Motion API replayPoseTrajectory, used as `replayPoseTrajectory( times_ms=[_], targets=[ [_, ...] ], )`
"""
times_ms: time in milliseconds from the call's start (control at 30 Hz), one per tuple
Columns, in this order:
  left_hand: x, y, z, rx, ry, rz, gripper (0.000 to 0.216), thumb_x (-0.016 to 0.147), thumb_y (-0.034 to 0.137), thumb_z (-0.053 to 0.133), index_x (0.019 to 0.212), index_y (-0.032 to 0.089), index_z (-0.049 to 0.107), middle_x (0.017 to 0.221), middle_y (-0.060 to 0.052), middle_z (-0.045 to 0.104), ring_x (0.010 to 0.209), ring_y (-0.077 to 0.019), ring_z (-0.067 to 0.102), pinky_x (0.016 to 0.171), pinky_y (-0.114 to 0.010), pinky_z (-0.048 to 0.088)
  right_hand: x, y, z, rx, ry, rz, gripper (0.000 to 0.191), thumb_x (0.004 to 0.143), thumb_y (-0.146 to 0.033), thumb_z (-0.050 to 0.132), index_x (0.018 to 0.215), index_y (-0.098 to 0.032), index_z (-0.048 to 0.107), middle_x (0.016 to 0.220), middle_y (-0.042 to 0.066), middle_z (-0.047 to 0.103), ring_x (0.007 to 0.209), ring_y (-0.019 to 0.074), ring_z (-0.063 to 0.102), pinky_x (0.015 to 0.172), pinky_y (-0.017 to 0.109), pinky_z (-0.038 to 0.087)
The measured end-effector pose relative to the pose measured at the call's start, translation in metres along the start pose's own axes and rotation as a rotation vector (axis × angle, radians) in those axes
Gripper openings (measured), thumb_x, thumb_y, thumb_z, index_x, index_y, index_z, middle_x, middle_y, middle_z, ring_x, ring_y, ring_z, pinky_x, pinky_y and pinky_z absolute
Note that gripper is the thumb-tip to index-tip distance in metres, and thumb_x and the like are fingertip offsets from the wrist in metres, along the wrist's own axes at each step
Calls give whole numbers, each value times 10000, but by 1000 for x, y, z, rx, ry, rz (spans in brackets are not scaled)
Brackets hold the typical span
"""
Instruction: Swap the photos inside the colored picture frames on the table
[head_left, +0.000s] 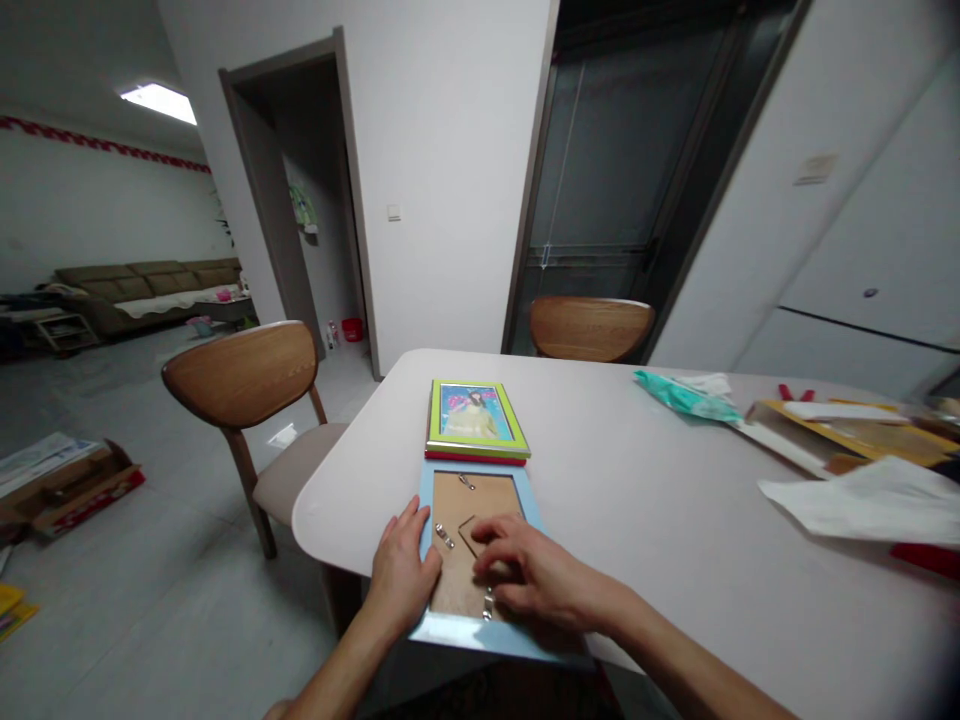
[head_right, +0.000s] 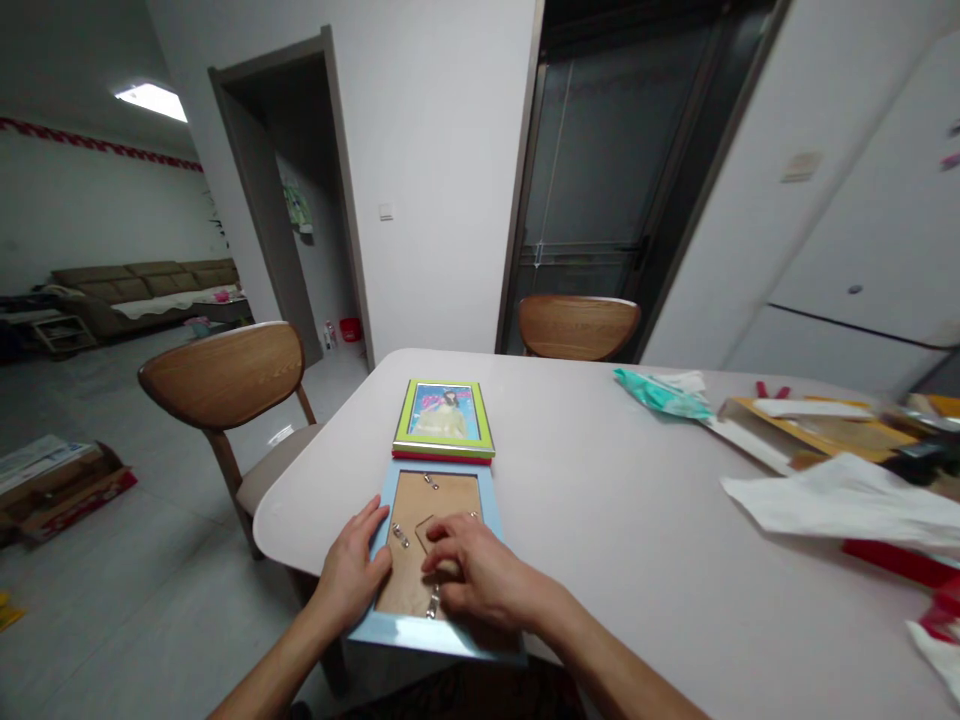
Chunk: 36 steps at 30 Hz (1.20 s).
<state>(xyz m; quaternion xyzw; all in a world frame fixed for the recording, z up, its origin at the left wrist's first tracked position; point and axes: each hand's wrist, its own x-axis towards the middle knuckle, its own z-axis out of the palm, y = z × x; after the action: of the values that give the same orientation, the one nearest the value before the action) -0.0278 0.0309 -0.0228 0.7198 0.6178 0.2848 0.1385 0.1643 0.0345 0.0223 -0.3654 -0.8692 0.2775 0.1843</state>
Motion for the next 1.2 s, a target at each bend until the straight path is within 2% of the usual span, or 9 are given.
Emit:
replayPoseTrajectory(
  times_ms=[67,167,233,433,600,767,867,1033,1200],
  targets=[
    [-1,0,0,5,-4,-4,471,676,148,416,1142,90,464,1269,-127,407,1160,-203,375,993,-350,256,-8,-1,3,-16,-35,-6,218,600,-206,627,812,-248,649,1104,32,471,1038,192,400,891,329,297],
    [-1,1,0,16,-11,-2,463,684,149,409,1139,87,465,1272,-132,401,1160,-204,373,997,-363,245,-5,-3,16,-89,54,0,89,642,-229,604,711,-241,660,1058,30,500,1015,194,407,884,362,285],
    [-1,1,0,23,-16,2,462,685,148,407,1139,83,464,1273,-135,400,1158,-203,375,995,-365,248,-2,-5,21,-126,101,12,94,675,-209,565,671,-231,656,1009,33,521,990,190,420,875,374,287],
    [-1,3,-1,30,-18,3,463,684,154,411,1141,101,464,1276,-115,401,1158,-192,377,993,-350,256,-9,-3,9,-24,-47,-35,221,645,-189,584,844,-260,646,1122,41,453,1074,197,377,929,367,258],
    [-2,2,-3,29,-20,2,465,684,150,407,1141,89,462,1274,-124,402,1155,-198,378,992,-366,256,-9,-3,14,-38,45,-22,79,645,-245,613,706,-232,661,1048,38,497,1036,197,403,921,368,264],
    [-4,10,-1,-3,-18,9,464,686,148,404,1141,87,464,1271,-131,403,1157,-201,376,993,-376,248,-8,-5,12,21,141,112,240,636,-260,603,870,-207,613,1083,57,475,1017,186,423,893,314,319],
    [-5,19,6,-38,-21,20,467,674,144,417,1134,96,473,1265,-137,409,1161,-210,371,996,-399,229,-10,-2,9,-56,222,242,334,636,-245,580,967,-203,567,1033,69,489,981,194,439,872,309,334],
    [-6,28,17,-40,-27,15,464,683,151,416,1140,93,467,1270,-142,401,1176,-215,348,1005,-419,184,-12,9,7,-155,255,311,323,662,-195,502,979,-185,564,928,76,528,908,192,473,821,294,359],
    [-2,39,10,-223,-8,-69,409,722,284,456,1082,100,513,1255,-153,417,1177,-242,340,1000,-426,174,-8,4,-9,-167,296,341,353,612,-158,503,956,-152,582,936,88,553,898,194,489,825,293,362]
  ],
)
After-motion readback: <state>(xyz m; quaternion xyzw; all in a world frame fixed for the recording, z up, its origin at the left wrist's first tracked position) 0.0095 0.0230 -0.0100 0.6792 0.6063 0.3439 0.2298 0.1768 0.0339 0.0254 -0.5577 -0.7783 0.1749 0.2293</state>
